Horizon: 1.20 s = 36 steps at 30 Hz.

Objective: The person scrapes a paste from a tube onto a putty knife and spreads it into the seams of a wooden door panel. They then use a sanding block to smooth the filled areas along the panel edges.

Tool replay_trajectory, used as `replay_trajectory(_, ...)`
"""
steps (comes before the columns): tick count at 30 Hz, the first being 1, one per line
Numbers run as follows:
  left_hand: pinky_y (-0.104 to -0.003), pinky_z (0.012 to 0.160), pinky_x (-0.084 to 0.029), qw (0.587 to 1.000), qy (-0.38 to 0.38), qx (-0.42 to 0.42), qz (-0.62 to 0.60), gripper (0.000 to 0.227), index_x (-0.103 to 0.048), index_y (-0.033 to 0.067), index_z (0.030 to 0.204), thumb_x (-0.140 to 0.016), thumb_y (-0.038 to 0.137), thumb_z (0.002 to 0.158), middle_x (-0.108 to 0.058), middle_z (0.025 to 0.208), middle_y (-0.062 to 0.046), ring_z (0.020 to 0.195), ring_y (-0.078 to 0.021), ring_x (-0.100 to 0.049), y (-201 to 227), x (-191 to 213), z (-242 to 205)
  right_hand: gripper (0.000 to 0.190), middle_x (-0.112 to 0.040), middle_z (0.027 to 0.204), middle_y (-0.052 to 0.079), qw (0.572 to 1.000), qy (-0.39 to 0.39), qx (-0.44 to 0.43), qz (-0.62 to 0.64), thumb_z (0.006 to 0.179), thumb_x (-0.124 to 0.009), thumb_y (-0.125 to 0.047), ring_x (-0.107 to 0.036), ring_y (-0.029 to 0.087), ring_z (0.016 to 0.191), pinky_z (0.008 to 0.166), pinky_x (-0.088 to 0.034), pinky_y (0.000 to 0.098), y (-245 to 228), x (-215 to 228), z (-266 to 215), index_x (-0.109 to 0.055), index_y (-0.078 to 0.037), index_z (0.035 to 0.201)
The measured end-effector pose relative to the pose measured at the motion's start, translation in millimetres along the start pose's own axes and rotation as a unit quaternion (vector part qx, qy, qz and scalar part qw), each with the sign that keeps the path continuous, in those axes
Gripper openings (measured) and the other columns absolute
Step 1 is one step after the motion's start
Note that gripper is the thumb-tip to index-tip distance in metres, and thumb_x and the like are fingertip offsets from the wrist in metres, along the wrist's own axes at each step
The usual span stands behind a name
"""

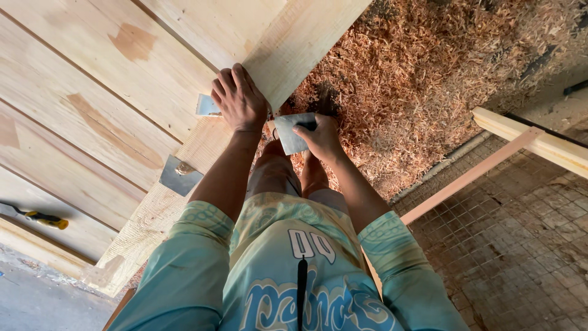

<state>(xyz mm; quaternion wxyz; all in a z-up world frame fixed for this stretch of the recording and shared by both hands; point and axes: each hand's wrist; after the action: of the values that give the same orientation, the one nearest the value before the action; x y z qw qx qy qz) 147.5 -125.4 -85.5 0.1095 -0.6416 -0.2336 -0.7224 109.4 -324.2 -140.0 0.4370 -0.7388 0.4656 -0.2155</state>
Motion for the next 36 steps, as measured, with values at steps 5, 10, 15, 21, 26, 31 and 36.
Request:
replay_trajectory(5, -0.047, 0.096, -0.041, 1.000, 0.001, -0.001, 0.004, 0.019, -0.060, 0.0066, 0.117, -0.056, 0.015, 0.101, -0.057, 0.108, -0.010, 0.103, -0.0302, -0.054, -5, -5, -4, 0.020, -0.075, 0.088, 0.007, 1.000, -0.008, -0.015, 0.000, 0.090, -0.076, -0.017, -0.069, 0.012, 0.076, 0.071, -0.059, 0.0302, 0, -1, 1, -0.072, 0.001, 0.098)
replay_trajectory(10, -0.047, 0.099, -0.041, 1.000, -0.016, 0.005, 0.010, 0.018, -0.059, 0.0059, 0.119, -0.056, 0.014, 0.103, -0.056, 0.109, -0.012, 0.102, -0.0292, -0.053, -8, -9, -2, 0.017, -0.073, 0.088, 0.004, 0.995, -0.011, -0.035, 0.097, 0.089, -0.076, -0.013, -0.067, 0.010, 0.077, 0.071, -0.058, 0.0280, 1, -1, 6, -0.072, 0.001, 0.098)
replay_trajectory(15, -0.048, 0.098, -0.041, 1.000, -0.010, 0.002, 0.016, 0.021, -0.058, 0.0067, 0.120, -0.055, 0.014, 0.101, -0.056, 0.110, -0.012, 0.104, -0.0311, -0.053, -8, -10, -6, 0.014, -0.072, 0.086, 0.004, 0.996, -0.014, -0.045, 0.078, 0.090, -0.075, -0.012, -0.066, 0.010, 0.075, 0.069, -0.057, 0.0275, 1, -1, 5, -0.072, 0.000, 0.095)
replay_trajectory(21, -0.048, 0.097, -0.042, 1.000, -0.006, 0.013, 0.012, 0.018, -0.057, 0.0096, 0.120, -0.055, 0.015, 0.103, -0.056, 0.112, -0.010, 0.104, -0.0315, -0.053, -4, -8, 2, 0.015, -0.071, 0.089, 0.004, 0.983, -0.002, -0.069, 0.167, 0.088, -0.076, -0.011, -0.066, 0.011, 0.077, 0.071, -0.057, 0.0283, 2, -6, 7, -0.070, -0.001, 0.098)
replay_trajectory(26, -0.049, 0.094, -0.042, 0.999, -0.022, 0.024, 0.026, 0.019, -0.056, 0.0102, 0.119, -0.055, 0.016, 0.102, -0.055, 0.112, -0.010, 0.103, -0.0319, -0.053, -11, -15, -8, 0.014, -0.072, 0.089, 0.004, 0.983, 0.004, -0.077, 0.164, 0.089, -0.077, -0.009, -0.066, 0.012, 0.077, 0.074, -0.057, 0.0296, 15, -7, -3, -0.071, 0.000, 0.098)
replay_trajectory(31, -0.048, 0.092, -0.043, 1.000, 0.001, 0.019, 0.003, 0.019, -0.059, 0.0103, 0.115, -0.058, 0.018, 0.098, -0.059, 0.108, -0.012, 0.101, -0.0319, -0.056, -24, -29, -11, 0.014, -0.070, 0.089, 0.004, 0.965, 0.002, -0.076, 0.251, 0.089, -0.077, -0.007, -0.065, 0.013, 0.077, 0.072, -0.056, 0.0311, 24, 1, -18, -0.069, -0.001, 0.098)
replay_trajectory(36, -0.043, 0.102, -0.052, 0.958, -0.038, 0.129, -0.252, 0.018, -0.064, 0.0095, 0.119, -0.055, 0.013, 0.104, -0.069, 0.120, -0.014, 0.113, -0.0298, -0.066, -50, -21, 3, 0.018, -0.070, 0.094, 0.004, 0.965, 0.030, -0.048, 0.257, 0.088, -0.077, -0.006, -0.066, 0.014, 0.083, 0.075, -0.056, 0.0311, 22, 31, -43, -0.069, 0.000, 0.103)
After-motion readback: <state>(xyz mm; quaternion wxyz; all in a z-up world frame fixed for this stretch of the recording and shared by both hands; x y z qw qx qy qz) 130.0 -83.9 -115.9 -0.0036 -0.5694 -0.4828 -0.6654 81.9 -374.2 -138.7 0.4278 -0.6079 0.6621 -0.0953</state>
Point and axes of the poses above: each hand's wrist, its own z-axis towards the middle knuckle, its own x-axis out of the back of the hand, y = z × x
